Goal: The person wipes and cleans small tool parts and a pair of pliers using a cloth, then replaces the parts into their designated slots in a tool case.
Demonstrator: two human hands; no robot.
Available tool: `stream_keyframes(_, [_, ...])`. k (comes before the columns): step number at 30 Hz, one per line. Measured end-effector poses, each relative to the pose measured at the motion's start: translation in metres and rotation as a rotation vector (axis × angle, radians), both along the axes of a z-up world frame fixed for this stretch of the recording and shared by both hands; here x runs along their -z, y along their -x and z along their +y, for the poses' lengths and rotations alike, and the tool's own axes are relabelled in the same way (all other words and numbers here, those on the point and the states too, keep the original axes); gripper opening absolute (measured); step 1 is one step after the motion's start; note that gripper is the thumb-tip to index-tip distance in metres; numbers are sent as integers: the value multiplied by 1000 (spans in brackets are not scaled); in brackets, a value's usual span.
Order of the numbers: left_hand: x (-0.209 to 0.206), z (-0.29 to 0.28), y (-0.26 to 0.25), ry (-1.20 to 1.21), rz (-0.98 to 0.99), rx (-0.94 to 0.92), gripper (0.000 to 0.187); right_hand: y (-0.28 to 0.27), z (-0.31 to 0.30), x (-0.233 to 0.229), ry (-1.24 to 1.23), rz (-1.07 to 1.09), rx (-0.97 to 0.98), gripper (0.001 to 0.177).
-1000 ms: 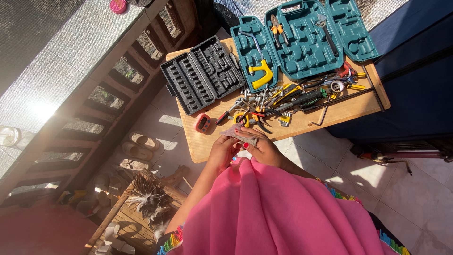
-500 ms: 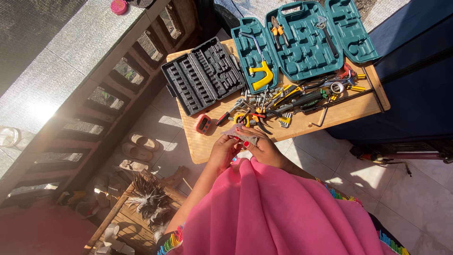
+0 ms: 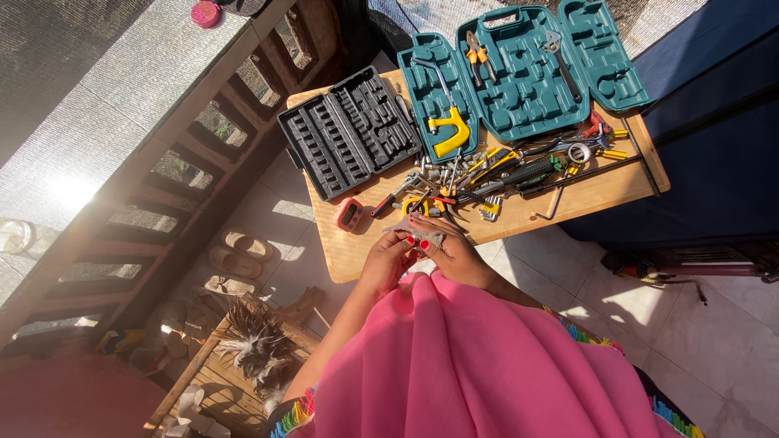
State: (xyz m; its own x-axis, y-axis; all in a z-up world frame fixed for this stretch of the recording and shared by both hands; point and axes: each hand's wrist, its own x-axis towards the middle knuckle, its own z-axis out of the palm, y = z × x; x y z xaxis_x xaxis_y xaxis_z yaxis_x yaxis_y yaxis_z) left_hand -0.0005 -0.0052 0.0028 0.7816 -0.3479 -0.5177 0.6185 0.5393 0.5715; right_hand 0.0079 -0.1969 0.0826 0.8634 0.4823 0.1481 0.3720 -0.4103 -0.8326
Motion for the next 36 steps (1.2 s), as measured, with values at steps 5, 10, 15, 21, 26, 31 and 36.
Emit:
stream_keyframes(5, [-6, 2, -6, 39, 17, -77, 9, 0, 0, -2, -7, 16, -48, 48])
stream_keyframes(10, [-11, -2, -6, 28, 43, -65, 15, 0, -4, -2, 53, 6, -41, 48])
stream_keyframes(15, [0, -13, -7, 37, 7, -61, 14, -1, -9, 5, -1, 2, 0, 50])
stream_keyframes(21, [3, -14, -15, -13, 61, -99, 16, 1, -20, 3, 82, -17, 5, 48])
stream_keyframes(26, [-6, -33, -15, 52, 38, 4, 18, -4, -32, -1, 65, -11, 41, 50])
stream_keyframes(31, [-13, -50, -17, 67, 77, 26, 18, -9, -49, -5, 27, 14, 17, 53])
stream_keyframes(36, [8, -76, -21, 70, 44, 121, 7, -18, -72, -1, -40, 40, 32, 48])
